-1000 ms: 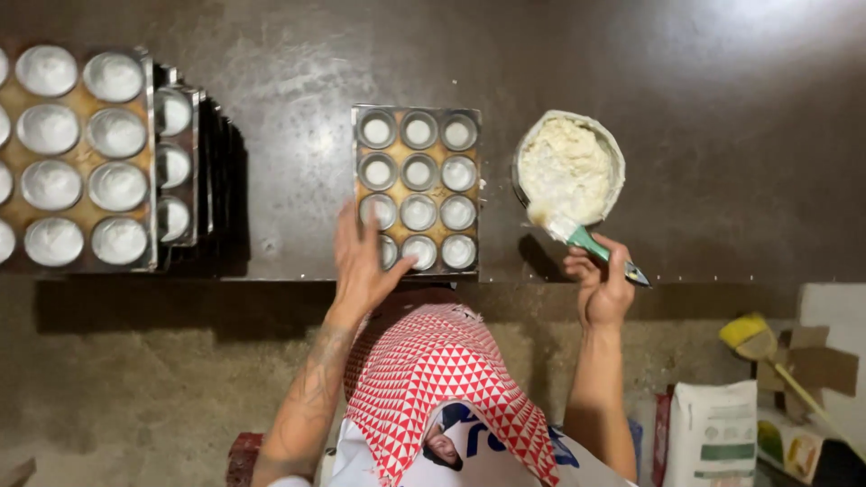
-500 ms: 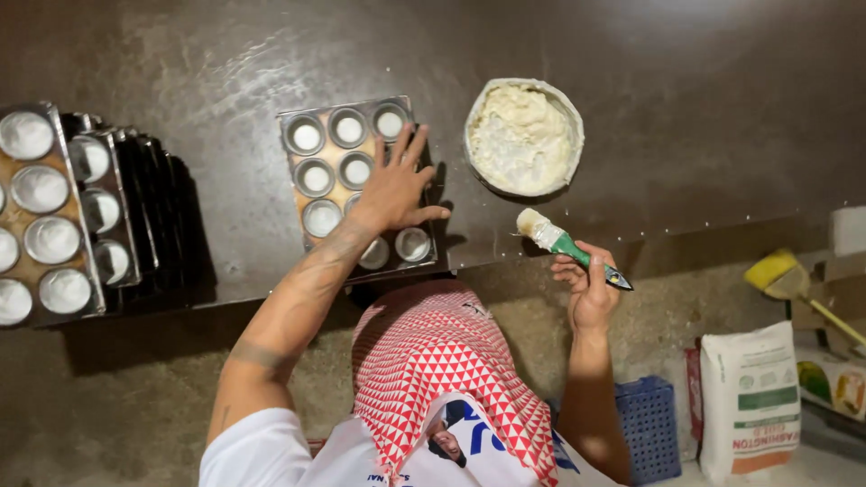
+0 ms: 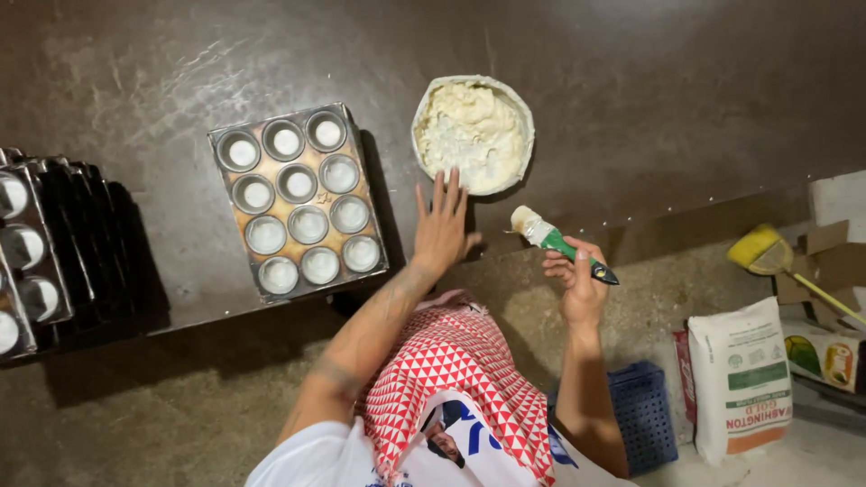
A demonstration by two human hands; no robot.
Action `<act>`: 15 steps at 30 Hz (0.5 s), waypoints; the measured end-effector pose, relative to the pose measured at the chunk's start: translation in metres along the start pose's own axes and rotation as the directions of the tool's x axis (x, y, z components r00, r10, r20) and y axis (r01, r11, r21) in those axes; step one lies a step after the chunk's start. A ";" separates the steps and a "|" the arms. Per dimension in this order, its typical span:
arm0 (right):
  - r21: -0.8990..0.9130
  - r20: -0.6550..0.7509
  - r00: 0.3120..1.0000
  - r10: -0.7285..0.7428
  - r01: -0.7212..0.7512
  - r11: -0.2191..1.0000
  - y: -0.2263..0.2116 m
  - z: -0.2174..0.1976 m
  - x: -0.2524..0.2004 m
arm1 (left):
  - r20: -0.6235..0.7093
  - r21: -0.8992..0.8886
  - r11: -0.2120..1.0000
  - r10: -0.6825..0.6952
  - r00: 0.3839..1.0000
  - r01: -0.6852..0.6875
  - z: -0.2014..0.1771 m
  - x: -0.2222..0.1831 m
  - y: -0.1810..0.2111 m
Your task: The person applies a white substance to the individual molds of muffin tins using a brush and then stacks the trays on a surface.
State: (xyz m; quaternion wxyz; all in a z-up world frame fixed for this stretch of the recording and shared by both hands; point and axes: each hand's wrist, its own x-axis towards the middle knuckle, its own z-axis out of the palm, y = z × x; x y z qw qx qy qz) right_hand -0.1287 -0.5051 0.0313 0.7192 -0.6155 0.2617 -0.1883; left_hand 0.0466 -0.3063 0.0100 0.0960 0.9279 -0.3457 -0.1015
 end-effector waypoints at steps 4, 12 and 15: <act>-0.199 0.087 0.992 -0.092 0.108 0.974 -0.019 0.016 0.021 | 0.040 -0.159 0.987 -0.023 0.999 0.029 -0.017 -0.051 -0.003; -0.641 0.394 0.908 -0.141 0.382 0.666 -0.033 0.095 0.125 | -0.370 -0.626 0.778 -0.354 0.859 0.052 -0.042 -0.141 -0.057; -0.686 0.363 0.919 -0.151 0.374 0.624 -0.020 0.106 0.123 | -0.392 -0.710 0.685 -0.578 0.716 0.164 -0.042 -0.176 -0.095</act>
